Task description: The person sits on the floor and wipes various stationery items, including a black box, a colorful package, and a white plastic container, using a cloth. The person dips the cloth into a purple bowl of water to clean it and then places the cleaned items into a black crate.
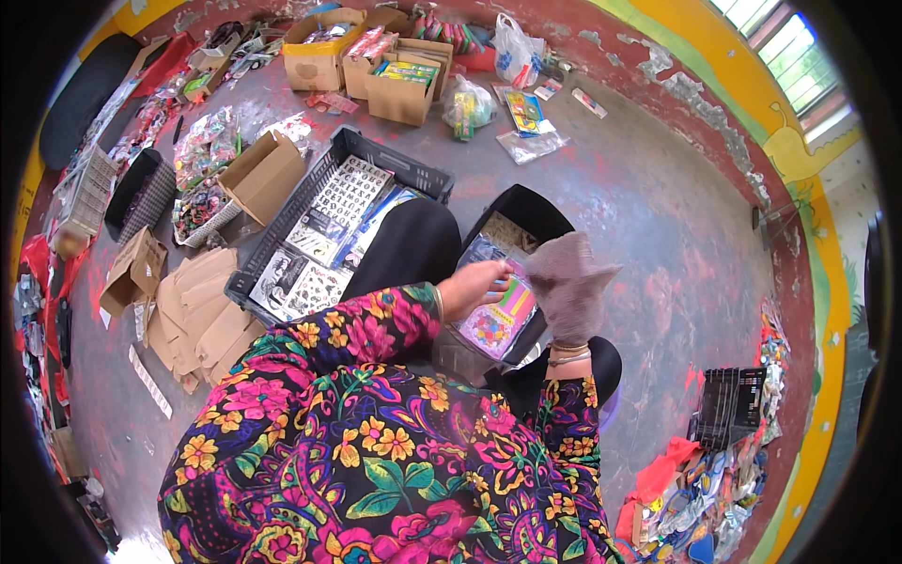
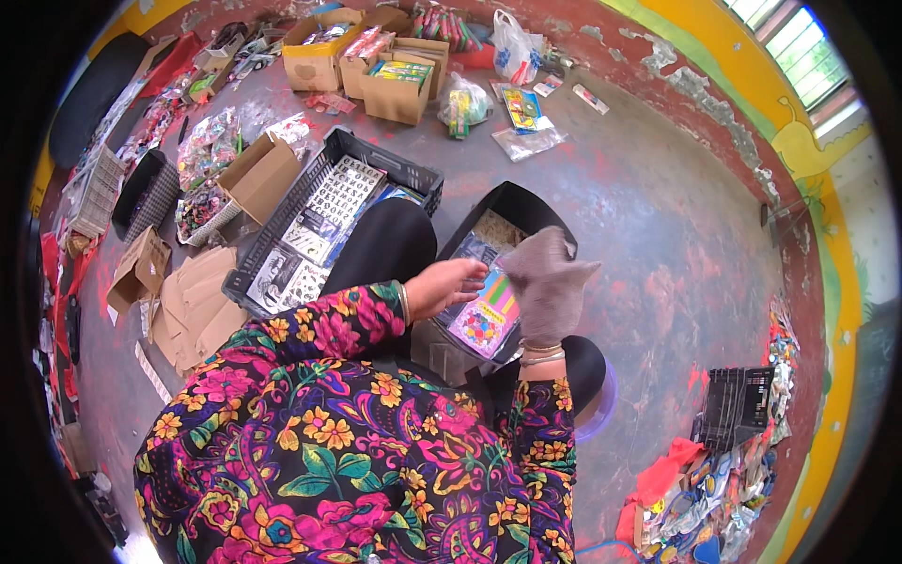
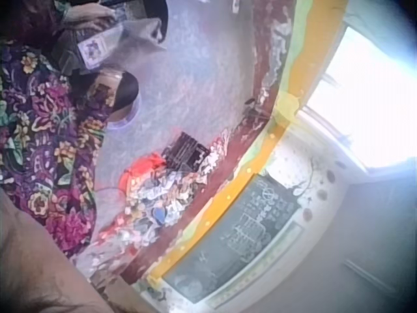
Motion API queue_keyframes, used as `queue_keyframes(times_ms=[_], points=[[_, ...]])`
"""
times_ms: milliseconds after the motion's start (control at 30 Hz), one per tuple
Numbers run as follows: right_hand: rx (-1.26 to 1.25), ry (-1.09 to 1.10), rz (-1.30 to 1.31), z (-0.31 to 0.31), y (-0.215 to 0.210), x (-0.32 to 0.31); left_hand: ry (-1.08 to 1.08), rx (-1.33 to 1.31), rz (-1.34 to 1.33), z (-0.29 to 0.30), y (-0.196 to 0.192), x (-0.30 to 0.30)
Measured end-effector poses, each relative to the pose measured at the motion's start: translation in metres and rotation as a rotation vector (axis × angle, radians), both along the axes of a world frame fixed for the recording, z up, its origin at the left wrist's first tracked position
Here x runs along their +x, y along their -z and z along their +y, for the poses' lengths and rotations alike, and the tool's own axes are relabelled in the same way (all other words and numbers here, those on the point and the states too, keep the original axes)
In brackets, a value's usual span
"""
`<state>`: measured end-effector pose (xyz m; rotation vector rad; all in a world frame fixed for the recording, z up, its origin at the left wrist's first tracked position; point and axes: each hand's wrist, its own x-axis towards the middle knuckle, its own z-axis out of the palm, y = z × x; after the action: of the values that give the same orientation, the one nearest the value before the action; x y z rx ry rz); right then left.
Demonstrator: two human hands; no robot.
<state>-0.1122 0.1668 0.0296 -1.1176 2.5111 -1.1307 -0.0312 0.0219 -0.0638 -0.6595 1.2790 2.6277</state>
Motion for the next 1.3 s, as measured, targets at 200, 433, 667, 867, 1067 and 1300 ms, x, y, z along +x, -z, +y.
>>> queue_keyframes(times_ms=[200,433,667,867,1067,1300], points=[[0.067,-0.317,0.514,-0.009,0.030,0.036,-0.065,0.290,0.276,-0.015,0.001,-0.004],[-0.496,0.076,-0.080,0.006,0.061,0.006,0.146,0.659,0.134,-0.007,-0.069,0.013],[-0.785,0.243,-0.942,0.017,0.073,-0.011,0.212,0.574,0.407,-0.006,-0.049,0.010],[-0.365,0.293,-1.248,0.036,0.082,-0.018,-0.103,0.472,0.385,-0.017,-0.042,0.003],[-0.649,0.138,-1.331,0.014,0.080,0.008,-0.200,0.421,0.348,-0.013,-0.043,-0.001],[-0.950,0.158,-0.863,0.007,0.057,0.008,-0.122,0.143,0.376,-0.008,-0.035,0.000]])
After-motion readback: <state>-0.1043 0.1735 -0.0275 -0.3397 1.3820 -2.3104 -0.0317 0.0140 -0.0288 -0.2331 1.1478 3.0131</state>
